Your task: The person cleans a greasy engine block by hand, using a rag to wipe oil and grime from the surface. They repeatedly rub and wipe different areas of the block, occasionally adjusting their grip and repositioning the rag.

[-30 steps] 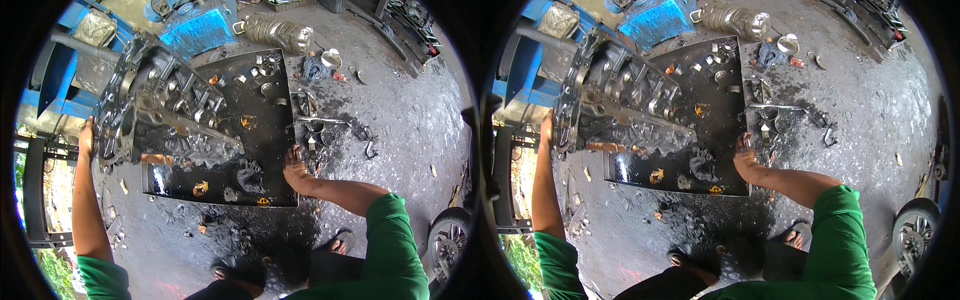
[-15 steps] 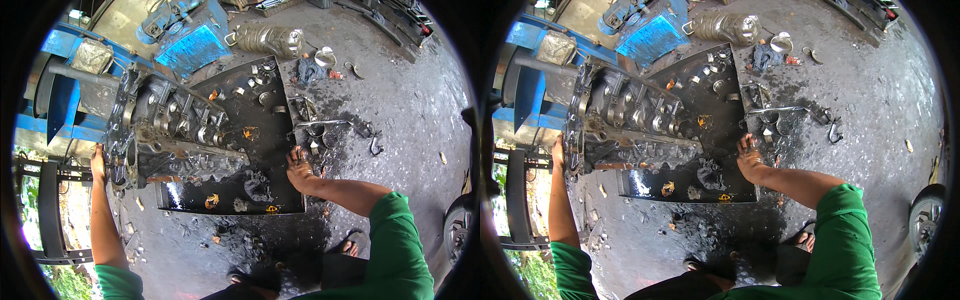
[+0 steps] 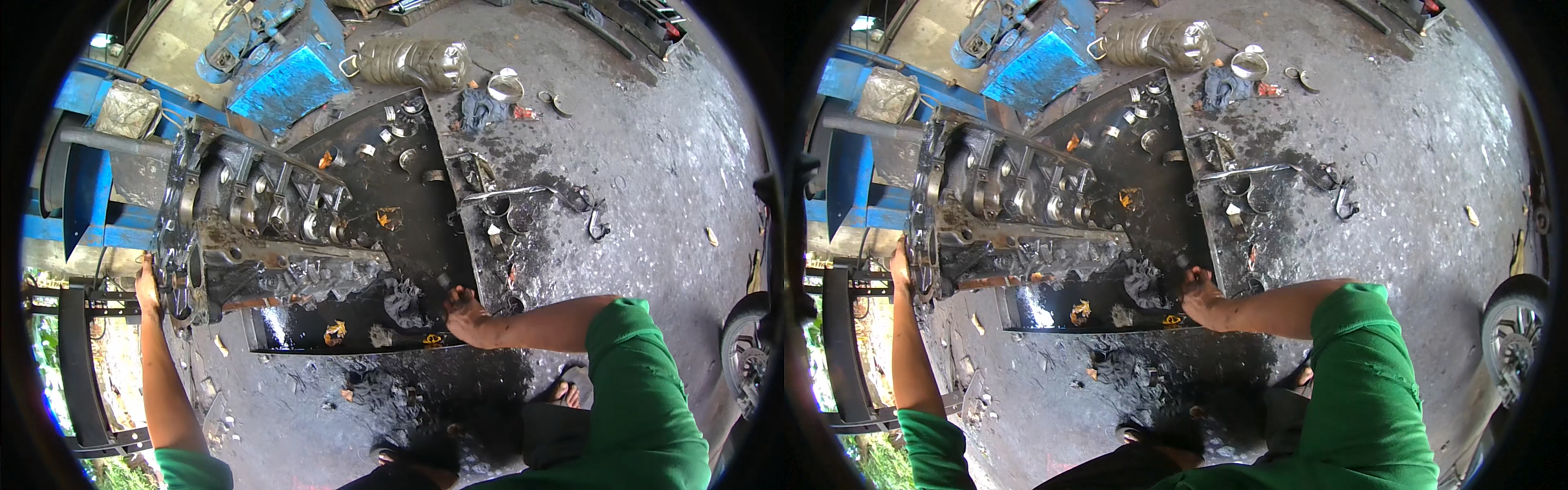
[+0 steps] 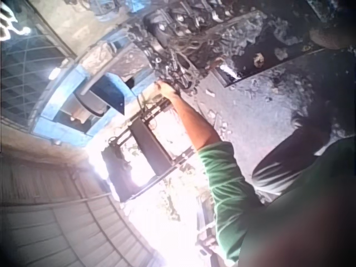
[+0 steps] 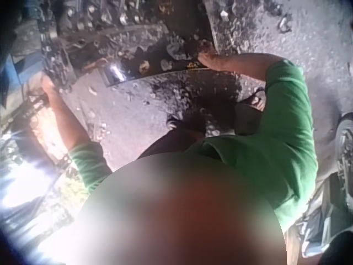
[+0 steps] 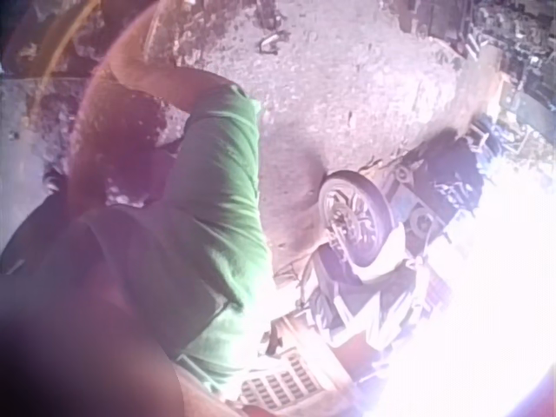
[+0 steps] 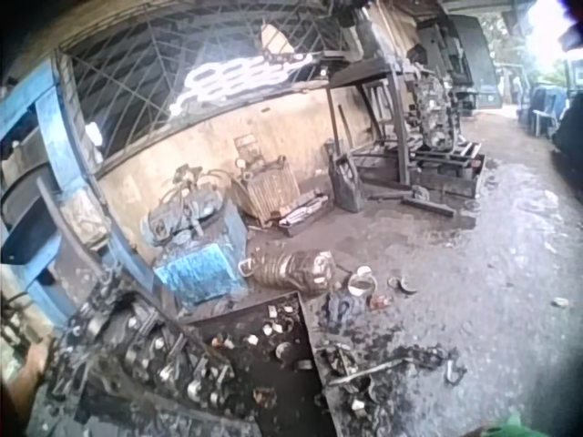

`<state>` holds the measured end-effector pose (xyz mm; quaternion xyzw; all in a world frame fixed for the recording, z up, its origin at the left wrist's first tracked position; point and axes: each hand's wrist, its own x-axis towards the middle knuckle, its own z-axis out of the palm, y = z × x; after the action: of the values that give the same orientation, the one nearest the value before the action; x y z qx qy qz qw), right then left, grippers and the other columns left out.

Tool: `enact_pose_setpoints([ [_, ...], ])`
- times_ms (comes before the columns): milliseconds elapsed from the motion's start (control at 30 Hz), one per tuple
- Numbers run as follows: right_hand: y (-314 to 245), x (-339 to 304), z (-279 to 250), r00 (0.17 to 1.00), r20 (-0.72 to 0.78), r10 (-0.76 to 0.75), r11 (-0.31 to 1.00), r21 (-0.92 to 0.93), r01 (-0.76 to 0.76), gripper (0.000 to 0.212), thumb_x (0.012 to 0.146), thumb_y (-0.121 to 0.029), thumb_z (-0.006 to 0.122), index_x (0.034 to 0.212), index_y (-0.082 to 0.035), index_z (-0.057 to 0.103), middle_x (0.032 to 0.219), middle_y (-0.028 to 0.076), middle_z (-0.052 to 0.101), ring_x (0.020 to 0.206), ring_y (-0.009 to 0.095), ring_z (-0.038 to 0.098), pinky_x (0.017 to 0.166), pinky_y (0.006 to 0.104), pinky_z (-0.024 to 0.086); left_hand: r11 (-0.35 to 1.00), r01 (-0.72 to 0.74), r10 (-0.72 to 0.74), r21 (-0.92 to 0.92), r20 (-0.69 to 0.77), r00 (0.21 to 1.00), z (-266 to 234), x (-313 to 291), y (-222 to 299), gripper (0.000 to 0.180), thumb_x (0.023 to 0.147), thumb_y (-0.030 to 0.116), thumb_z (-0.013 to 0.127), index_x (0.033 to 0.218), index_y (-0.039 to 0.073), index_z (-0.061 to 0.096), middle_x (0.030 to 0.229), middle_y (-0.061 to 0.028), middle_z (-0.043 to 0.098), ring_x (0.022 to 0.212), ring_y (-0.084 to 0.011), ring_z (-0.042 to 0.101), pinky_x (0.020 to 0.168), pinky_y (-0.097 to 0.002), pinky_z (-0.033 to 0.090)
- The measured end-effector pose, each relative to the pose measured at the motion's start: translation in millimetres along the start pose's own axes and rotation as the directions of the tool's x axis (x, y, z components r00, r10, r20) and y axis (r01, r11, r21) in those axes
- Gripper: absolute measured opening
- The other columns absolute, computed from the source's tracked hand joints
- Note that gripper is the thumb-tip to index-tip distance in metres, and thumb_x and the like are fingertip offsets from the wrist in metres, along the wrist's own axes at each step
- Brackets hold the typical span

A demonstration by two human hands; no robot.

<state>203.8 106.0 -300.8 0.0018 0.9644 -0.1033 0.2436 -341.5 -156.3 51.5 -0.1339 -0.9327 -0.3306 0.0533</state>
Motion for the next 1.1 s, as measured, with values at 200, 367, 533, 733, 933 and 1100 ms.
enact_pose_setpoints([
  [200, -4, 2, 12, 0.984, -0.139, 0.11, 0.96, 0.273, -0.069, 0.036, 0.09, -0.013, 0.054, 0.12, 0.006, 0.061, 0.108, 0.02, 0.069, 0.1, 0.035, 0.068, 0.08, 0.0432, 0.058, 0.997, 0.068, -0.064, -0.048, 0.069, 0.996, -7, 13, -14, 0.061, 0.094, 0.053, 0.056, 0.112, -0.004, 0.068, 0.095, -0.0087, 0.072, 0.079, -0.0165, 0.065, 0.077, -0.0316, 0.05],
  [367, 29, 32, -2, 0.987, -0.117, 0.106, 0.949, 0.309, -0.065, 0.023, 0.088, -0.01, 0.055, 0.103, 0.0, 0.07, 0.099, 0.02, 0.071, 0.092, 0.031, 0.071, 0.081, 0.0451, 0.058, 0.999, 0.045, -0.045, 0.0, 0.062, 0.997, -4, 6, -5, 0.061, 0.094, 0.052, 0.054, 0.113, -0.004, 0.069, 0.099, -0.0091, 0.071, 0.084, -0.0173, 0.064, 0.08, -0.0322, 0.049],
  [533, 68, 54, -26, 0.934, -0.345, 0.095, 0.974, 0.225, -0.016, 0.024, 0.092, -0.021, 0.052, 0.096, -0.005, 0.069, 0.096, 0.015, 0.072, 0.091, 0.031, 0.07, 0.078, 0.04, 0.057, 0.998, 0.062, -0.062, -0.028, 0.027, 0.998, 4, -13, 12, 0.062, 0.092, 0.053, 0.058, 0.112, -0.004, 0.069, 0.102, -0.0097, 0.07, 0.088, -0.016, 0.063, 0.083, -0.0321, 0.048],
  [733, 108, 7, -145, 0.878, -0.476, -0.058, 0.998, -0.003, 0.065, 0.025, 0.092, -0.019, 0.052, 0.106, -0.015, 0.072, 0.092, 0.012, 0.073, 0.083, 0.029, 0.072, 0.074, 0.0406, 0.059, 0.997, -0.007, 0.006, 0.08, 0.004, 1.0, 1, -8, 9, 0.071, 0.09, 0.057, 0.054, 0.118, -0.007, 0.065, 0.108, -0.0148, 0.069, 0.097, -0.0219, 0.063, 0.09, -0.0337, 0.045],
  [933, 84, -52, -266, 0.677, -0.723, -0.137, 0.913, 0.174, 0.369, 0.029, 0.089, -0.015, 0.059, 0.115, -0.019, 0.071, 0.099, 0.015, 0.072, 0.094, 0.032, 0.069, 0.088, 0.0415, 0.054, 0.996, 0.048, -0.05, 0.075, 0.02, 0.999, 3, 1, -1, 0.067, 0.092, 0.055, 0.05, 0.128, -0.001, 0.06, 0.12, -0.0161, 0.065, 0.109, -0.0251, 0.059, 0.096, -0.036, 0.042],
  [1100, 45, -34, -283, 0.629, -0.772, -0.095, 0.939, 0.141, 0.314, 0.022, 0.089, -0.019, 0.058, 0.105, -0.016, 0.073, 0.092, 0.013, 0.071, 0.092, 0.031, 0.069, 0.083, 0.044, 0.056, 0.993, 0.029, -0.028, 0.117, -0.013, 1.0, 6, -1, 3, 0.067, 0.092, 0.054, 0.051, 0.124, -0.004, 0.061, 0.12, -0.0178, 0.065, 0.11, -0.0262, 0.06, 0.097, -0.0365, 0.042],
])
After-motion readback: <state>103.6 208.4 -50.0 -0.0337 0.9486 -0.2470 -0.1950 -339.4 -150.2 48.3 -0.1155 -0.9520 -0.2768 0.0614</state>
